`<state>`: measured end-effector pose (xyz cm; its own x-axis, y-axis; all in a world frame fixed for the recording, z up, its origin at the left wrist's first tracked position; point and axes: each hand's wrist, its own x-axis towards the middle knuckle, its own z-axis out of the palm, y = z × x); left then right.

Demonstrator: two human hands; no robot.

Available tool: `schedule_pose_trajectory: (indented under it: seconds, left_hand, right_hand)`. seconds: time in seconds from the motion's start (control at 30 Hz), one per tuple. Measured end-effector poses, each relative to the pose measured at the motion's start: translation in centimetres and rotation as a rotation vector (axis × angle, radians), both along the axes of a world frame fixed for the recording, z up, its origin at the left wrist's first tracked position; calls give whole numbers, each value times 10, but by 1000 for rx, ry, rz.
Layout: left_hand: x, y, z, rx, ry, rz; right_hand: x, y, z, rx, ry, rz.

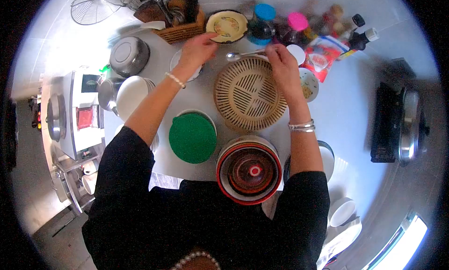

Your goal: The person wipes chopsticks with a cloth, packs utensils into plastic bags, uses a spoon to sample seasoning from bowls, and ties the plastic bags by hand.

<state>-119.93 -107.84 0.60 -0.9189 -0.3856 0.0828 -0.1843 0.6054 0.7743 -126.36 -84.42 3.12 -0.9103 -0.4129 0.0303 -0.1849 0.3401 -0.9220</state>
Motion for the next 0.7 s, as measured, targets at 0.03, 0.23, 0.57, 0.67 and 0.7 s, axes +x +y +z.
schedule_pose_trajectory:
  seconds: [0.03,0.23,0.57,0.67,0.7]
  left_hand:
    - [-2,2,2,-190,8,-54]
    - [-16,-6,-9,-549,-3,-144]
    - [-18,-9,8,-639,27,-173]
    - [-33,-17,28,-591,52,-128]
    - [-38,-19,33,-614,76,-115]
  right_hand:
    - [3,3,9,0,16,-27]
    - [11,27,8,-138,-38,-41]
    - [21,41,4,-144,-142,-17]
    - [25,42,12,-188,-163,-63]
    - [26,43,14,-247,-184,-65]
